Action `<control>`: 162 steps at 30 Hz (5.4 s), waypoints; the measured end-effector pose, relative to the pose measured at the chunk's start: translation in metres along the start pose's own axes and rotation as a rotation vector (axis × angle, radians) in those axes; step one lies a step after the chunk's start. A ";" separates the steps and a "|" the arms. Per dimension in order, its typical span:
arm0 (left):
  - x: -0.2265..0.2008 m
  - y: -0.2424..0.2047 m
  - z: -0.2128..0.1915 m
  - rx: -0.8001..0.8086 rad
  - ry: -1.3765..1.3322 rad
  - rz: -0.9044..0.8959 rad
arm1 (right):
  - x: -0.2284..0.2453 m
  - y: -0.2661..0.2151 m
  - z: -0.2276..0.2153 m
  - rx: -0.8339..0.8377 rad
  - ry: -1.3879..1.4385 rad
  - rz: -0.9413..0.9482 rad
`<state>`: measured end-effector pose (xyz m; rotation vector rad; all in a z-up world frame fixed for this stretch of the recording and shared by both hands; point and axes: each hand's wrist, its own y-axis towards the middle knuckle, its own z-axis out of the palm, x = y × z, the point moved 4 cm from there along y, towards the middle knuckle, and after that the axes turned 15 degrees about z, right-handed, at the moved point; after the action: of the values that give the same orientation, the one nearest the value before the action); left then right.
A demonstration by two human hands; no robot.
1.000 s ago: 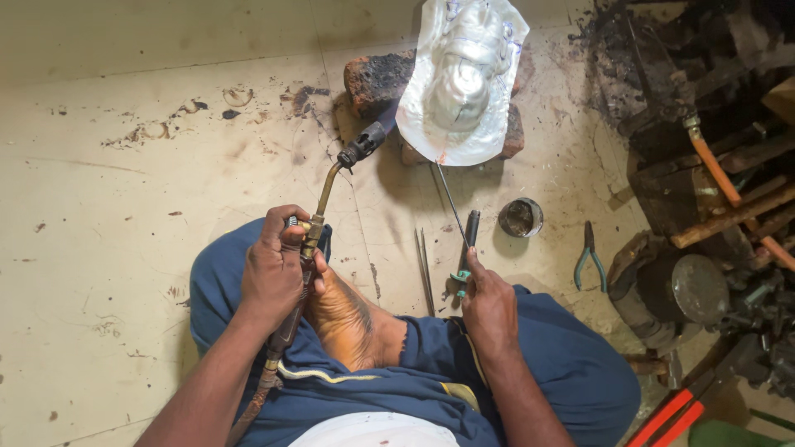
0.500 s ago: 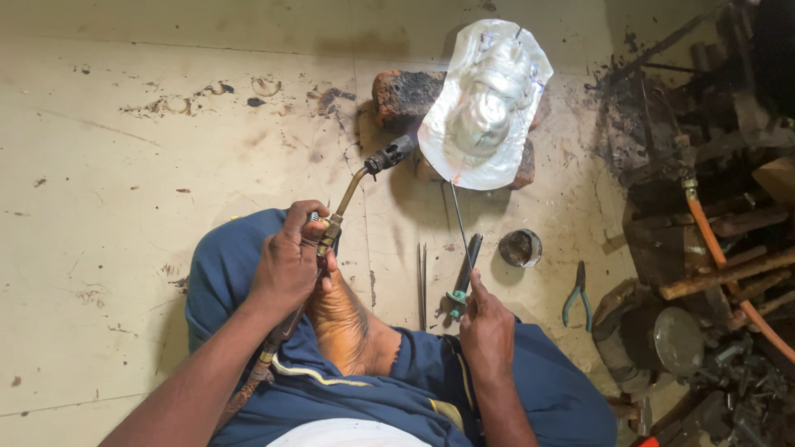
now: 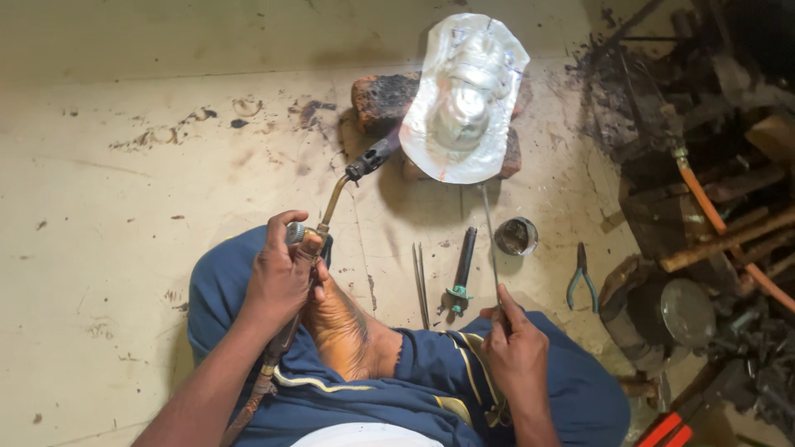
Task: The person sits on the floor and uses a blowtorch to heat a metal rod, then applies the molten material to a crack in a white metal bust. The person repeatedly heats the rod and applies filler to the seam, then uses pliers to adjust the bust.
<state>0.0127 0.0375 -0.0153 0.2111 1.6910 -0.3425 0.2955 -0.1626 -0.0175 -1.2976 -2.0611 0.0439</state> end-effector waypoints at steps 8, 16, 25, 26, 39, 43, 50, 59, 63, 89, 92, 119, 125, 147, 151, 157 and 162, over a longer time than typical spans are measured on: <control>-0.007 -0.012 0.018 0.046 -0.065 -0.133 | 0.005 0.005 0.011 0.025 0.012 -0.141; -0.001 -0.015 0.020 -0.012 -0.132 -0.193 | 0.010 0.030 0.036 0.075 0.028 -0.157; 0.007 -0.013 0.019 -0.065 -0.286 -0.192 | 0.014 0.002 0.031 0.254 0.098 0.023; 0.008 -0.012 0.019 -0.072 -0.301 -0.188 | 0.016 -0.003 0.035 0.276 0.091 0.028; 0.012 -0.013 0.015 -0.086 -0.278 -0.231 | 0.035 -0.040 0.196 1.332 0.781 0.223; 0.012 -0.010 0.019 -0.066 -0.207 -0.171 | 0.060 -0.060 0.259 1.890 1.356 0.571; 0.011 -0.012 0.024 -0.074 -0.133 -0.169 | 0.062 -0.064 0.276 2.021 1.564 0.458; 0.013 -0.004 0.033 -0.099 -0.030 -0.216 | 0.057 -0.041 0.270 1.879 1.365 0.604; 0.023 -0.004 0.035 -0.138 -0.112 -0.250 | 0.073 -0.044 0.257 1.816 1.430 0.683; 0.012 -0.005 0.032 -0.073 -0.010 -0.218 | 0.079 -0.062 0.243 1.831 1.436 0.714; 0.006 -0.009 0.030 -0.087 -0.003 -0.198 | 0.080 -0.063 0.235 1.783 1.298 0.625; 0.014 -0.007 0.028 -0.077 -0.069 -0.232 | -0.010 0.121 0.016 0.166 -0.422 -0.266; 0.013 -0.001 0.031 -0.076 -0.047 -0.214 | -0.016 0.115 0.099 0.405 -0.421 -0.191; 0.009 -0.010 0.029 -0.082 -0.015 -0.266 | -0.062 0.161 0.068 0.224 -0.235 0.193; 0.009 -0.012 0.027 -0.050 -0.061 -0.193 | -0.126 0.237 -0.015 -0.106 -0.499 0.253; 0.008 -0.006 0.031 -0.071 -0.001 -0.218 | -0.204 0.290 -0.044 -0.217 -0.494 0.234; 0.015 -0.004 0.032 -0.114 -0.056 -0.218 | -0.213 0.312 -0.023 -0.226 -0.680 0.226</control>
<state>0.0387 0.0222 -0.0332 -0.0671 1.6755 -0.4089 0.6081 -0.1859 -0.2296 -1.8379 -2.5118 0.4149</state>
